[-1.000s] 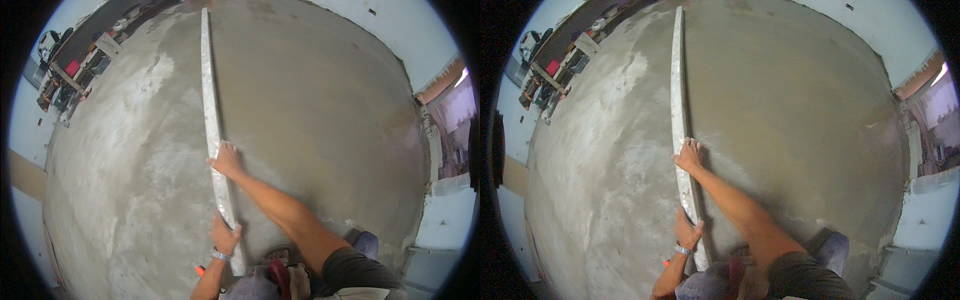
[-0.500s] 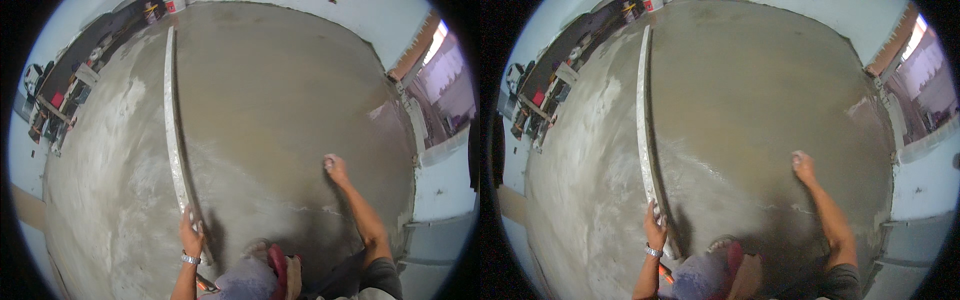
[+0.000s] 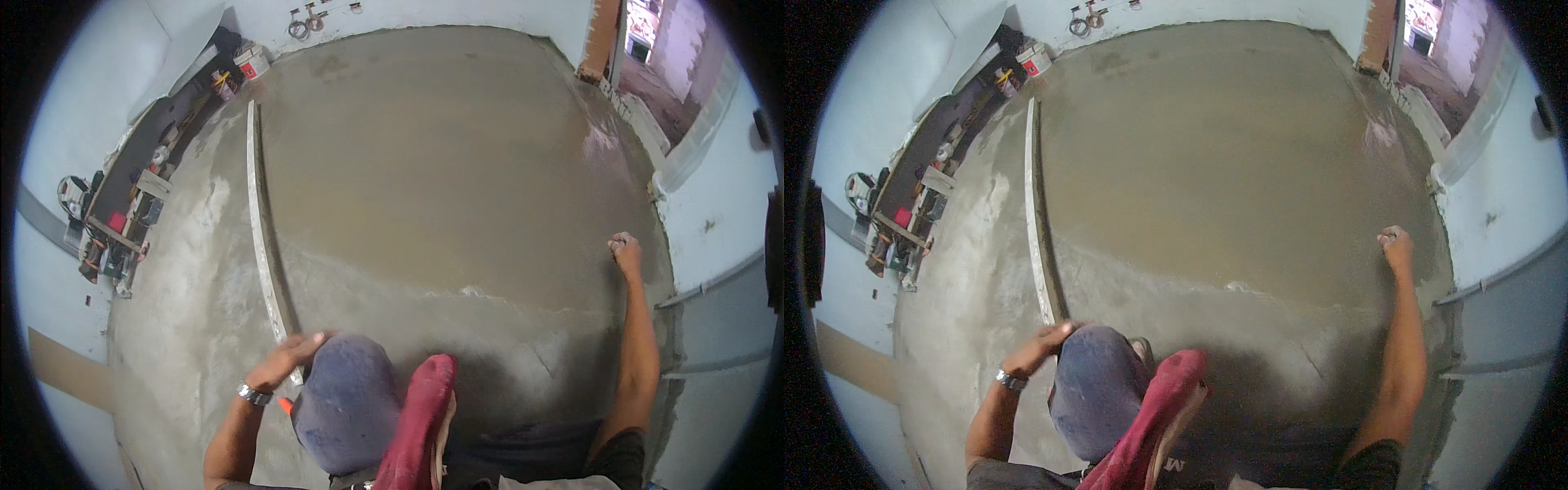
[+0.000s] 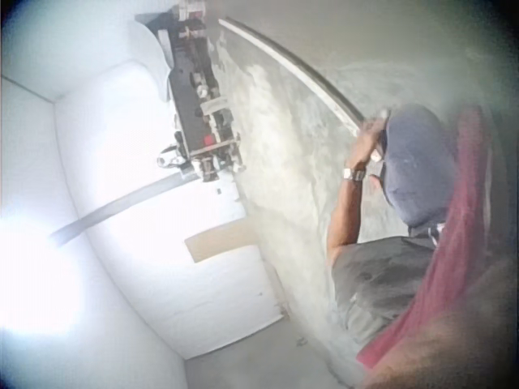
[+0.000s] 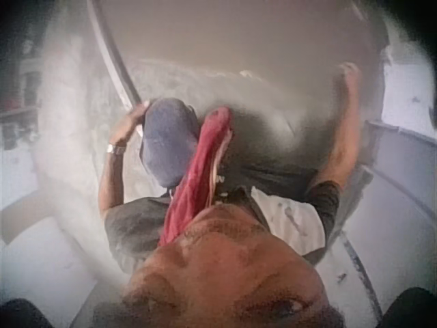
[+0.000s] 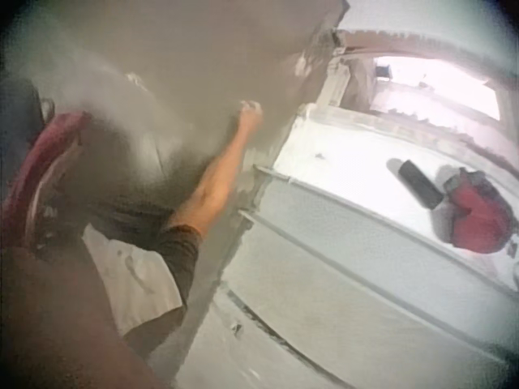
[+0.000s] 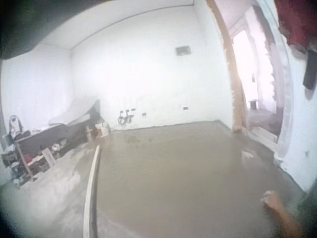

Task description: The person uses a long straightedge to screed and level wet concrete on a floor. They repeatedly pull the straightedge across the surface to smooth it and remove excess material, occasionally using a trowel to fill low spots.

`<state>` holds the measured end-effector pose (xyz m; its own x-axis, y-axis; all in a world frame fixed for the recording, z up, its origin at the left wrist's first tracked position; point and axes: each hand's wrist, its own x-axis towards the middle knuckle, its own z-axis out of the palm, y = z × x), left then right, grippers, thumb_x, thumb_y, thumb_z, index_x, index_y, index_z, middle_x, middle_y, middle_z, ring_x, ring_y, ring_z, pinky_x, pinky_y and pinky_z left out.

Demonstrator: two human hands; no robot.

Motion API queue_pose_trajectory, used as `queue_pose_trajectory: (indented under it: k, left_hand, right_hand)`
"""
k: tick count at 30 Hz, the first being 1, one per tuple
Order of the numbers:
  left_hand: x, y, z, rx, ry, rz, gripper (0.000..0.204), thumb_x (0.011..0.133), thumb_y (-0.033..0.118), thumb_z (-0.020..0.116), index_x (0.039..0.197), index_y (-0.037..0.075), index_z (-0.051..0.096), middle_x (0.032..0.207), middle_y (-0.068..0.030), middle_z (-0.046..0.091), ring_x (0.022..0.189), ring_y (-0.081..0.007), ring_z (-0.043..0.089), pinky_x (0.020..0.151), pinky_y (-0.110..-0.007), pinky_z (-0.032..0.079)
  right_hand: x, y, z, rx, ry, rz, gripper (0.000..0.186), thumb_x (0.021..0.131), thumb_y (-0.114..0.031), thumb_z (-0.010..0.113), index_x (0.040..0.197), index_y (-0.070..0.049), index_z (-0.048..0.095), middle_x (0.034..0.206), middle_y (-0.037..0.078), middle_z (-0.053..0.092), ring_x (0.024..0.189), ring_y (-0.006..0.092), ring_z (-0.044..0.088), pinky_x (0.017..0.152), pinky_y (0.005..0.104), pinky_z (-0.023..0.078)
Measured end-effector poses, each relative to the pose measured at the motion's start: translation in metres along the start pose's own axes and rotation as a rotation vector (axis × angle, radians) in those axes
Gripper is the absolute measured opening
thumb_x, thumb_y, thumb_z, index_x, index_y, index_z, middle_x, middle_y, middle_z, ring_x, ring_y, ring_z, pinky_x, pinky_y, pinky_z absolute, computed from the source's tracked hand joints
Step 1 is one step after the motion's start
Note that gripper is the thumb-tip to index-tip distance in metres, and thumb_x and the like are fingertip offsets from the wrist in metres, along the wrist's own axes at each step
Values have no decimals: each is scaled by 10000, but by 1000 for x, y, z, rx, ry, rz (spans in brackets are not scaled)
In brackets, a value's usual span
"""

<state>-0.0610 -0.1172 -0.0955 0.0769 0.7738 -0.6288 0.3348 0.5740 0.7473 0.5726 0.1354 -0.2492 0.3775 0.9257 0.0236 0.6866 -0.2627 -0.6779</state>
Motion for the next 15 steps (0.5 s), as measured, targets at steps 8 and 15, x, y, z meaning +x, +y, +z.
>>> queue_pose_trajectory:
  k: [8,15]
  left_hand:
    - [-111,116,122,252,-543,1385,538,917,443,511,1197,-10,589,1147,-218,614,1080,-299,596,957,-424,442]
    - [-126,169,185,726,-539,1498,519,910,414,513,1194,-14,588,1145,-223,610,1077,-303,597,958,-425,441]
  right_hand:
    - [-43,148,52,-245,40,101,247,846,-215,635,1023,-45,655,902,115,665,853,231,634,764,371,477]
    - [-28,110,68,28,-107,93,412,844,-284,644,1154,-14,617,1137,172,629,1057,296,598,886,410,469]
